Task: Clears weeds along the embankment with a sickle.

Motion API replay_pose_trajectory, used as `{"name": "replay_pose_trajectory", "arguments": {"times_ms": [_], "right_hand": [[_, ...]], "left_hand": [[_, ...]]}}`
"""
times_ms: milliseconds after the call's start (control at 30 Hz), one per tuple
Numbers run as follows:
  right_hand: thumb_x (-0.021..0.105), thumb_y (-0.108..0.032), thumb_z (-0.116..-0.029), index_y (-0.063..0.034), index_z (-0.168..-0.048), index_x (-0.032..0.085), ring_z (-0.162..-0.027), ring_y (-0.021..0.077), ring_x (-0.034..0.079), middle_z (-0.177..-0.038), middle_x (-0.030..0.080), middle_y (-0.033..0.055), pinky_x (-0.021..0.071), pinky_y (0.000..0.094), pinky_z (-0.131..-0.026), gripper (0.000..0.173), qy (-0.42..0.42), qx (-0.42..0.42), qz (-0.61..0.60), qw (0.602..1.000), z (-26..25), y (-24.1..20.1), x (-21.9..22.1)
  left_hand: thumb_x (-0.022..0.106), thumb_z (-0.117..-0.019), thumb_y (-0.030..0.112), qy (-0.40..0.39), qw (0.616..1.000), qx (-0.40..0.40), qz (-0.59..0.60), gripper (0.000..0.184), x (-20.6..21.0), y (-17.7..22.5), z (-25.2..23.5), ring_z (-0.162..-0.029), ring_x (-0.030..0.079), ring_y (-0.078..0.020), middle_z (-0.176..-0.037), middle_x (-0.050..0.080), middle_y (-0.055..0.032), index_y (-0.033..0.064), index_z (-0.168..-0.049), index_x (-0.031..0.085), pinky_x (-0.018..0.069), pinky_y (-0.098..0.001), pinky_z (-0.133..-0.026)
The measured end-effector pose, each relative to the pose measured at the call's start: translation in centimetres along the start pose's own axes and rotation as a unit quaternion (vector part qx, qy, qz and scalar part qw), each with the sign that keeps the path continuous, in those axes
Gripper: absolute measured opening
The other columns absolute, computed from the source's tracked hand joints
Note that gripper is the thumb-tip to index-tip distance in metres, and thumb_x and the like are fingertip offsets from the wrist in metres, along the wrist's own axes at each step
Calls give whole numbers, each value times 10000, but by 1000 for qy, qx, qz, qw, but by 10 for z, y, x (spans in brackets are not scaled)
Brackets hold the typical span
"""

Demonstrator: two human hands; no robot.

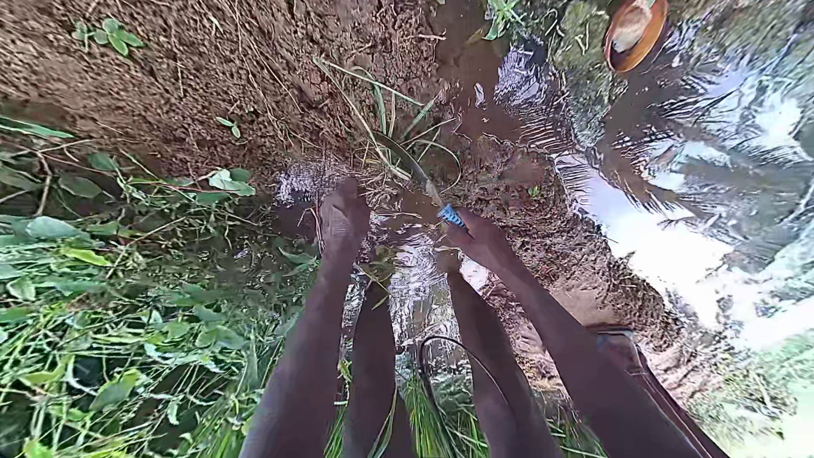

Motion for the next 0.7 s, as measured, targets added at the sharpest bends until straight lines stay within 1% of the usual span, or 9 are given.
{"name": "replay_pose_trajectory", "arguments": {"times_ms": [133, 233, 300, 333, 400, 467, 567, 633, 700], "right_hand": [[511, -369, -1051, -28, -1297, 619, -733, 265, 657, -839, 675, 134, 538, 489, -704, 434, 58, 3, -50, 997, 63, 31, 9], [523, -282, -987, 88, -1204, 597, -549, 50, 583, -701, 614, 7, 539, 262, -530, 435, 159, -14, -175, 972, 132, 68, 14], [538, -231, -977, 125, -1176, 581, -597, -38, 576, -742, 623, -39, 529, 176, -575, 410, 183, -42, -230, 955, 147, 61, 6], [533, -221, -985, 121, -1182, 570, -630, -55, 584, -770, 627, -56, 535, 159, -603, 396, 177, -57, -251, 950, 141, 52, 2], [536, -253, -997, 84, -1177, 585, -634, -48, 593, -776, 635, -75, 539, 159, -596, 385, 172, -81, -271, 944, 124, 39, -6], [566, -316, -999, 66, -1139, 622, -629, -19, 613, -771, 657, -49, 555, 191, -583, 411, 183, -102, -263, 942, 124, 43, -5], [579, -281, -987, 62, -1135, 616, -624, -40, 607, -773, 657, -73, 550, 174, -577, 375, 187, -107, -282, 935, 136, 55, 7], [567, -214, -983, 39, -1151, 598, -604, -24, 609, -764, 653, -95, 549, 182, -553, 306, 186, -75, -329, 923, 143, 63, 17], [553, -207, -989, 11, -1153, 583, -581, 20, 621, -758, 657, -83, 560, 209, -532, 275, 182, -38, -378, 907, 148, 72, 24]], "left_hand": [[518, -1063, 176, 19, 997, -69, -2, 381, -15, -70, 1, -1113, 608, -577, -1198, 621, -373, -24, -1387, 532, 450, -759, -908], [556, -1052, 211, -5, 992, -124, 18, 371, -9, -116, 35, -1155, 595, -542, -1200, 622, -365, -50, -1315, 586, 419, -725, -985], [597, -1025, 148, 4, 991, -118, 60, 315, 12, -117, 63, -1113, 628, -493, -1150, 647, -341, -74, -1248, 607, 445, -682, -973], [572, -1029, 111, 29, 986, -120, 110, 352, 20, -121, 71, -1153, 628, -440, -1216, 636, -324, -76, -1327, 566, 460, -626, -1009], [469, -1066, 118, 95, 953, -128, 256, 381, 32, -131, 60, -1164, 621, -248, -1301, 597, -227, -45, -1409, 483, 513, -438, -1010], [520, -1039, 94, 132, 922, -139, 335, 361, 36, -137, 33, -1041, 638, -180, -1217, 606, -170, -24, -1377, 480, 552, -385, -897], [456, -1074, 181, 117, 914, -141, 363, 564, 18, -117, -15, -1285, 539, -223, -1502, 459, -200, 23, -1578, 256, 464, -423, -1068], [538, -1057, 282, 138, 917, -123, 352, 641, 2, -88, -46, -1260, 535, -210, -1488, 461, -191, 26, -1572, 255, 469, -397, -1036], [590, -1036, 289, 164, 902, -93, 389, 690, -5, -63, -67, -1358, 499, -205, -1522, 443, -186, 10, -1568, 251, 442, -365, -1122]]}}
Point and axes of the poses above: each hand's wrist, its own z-axis away from the middle knuckle, its own x-axis out of the palm, y = z × x, the point moved 8 cm from there along -z, towards the middle knuckle
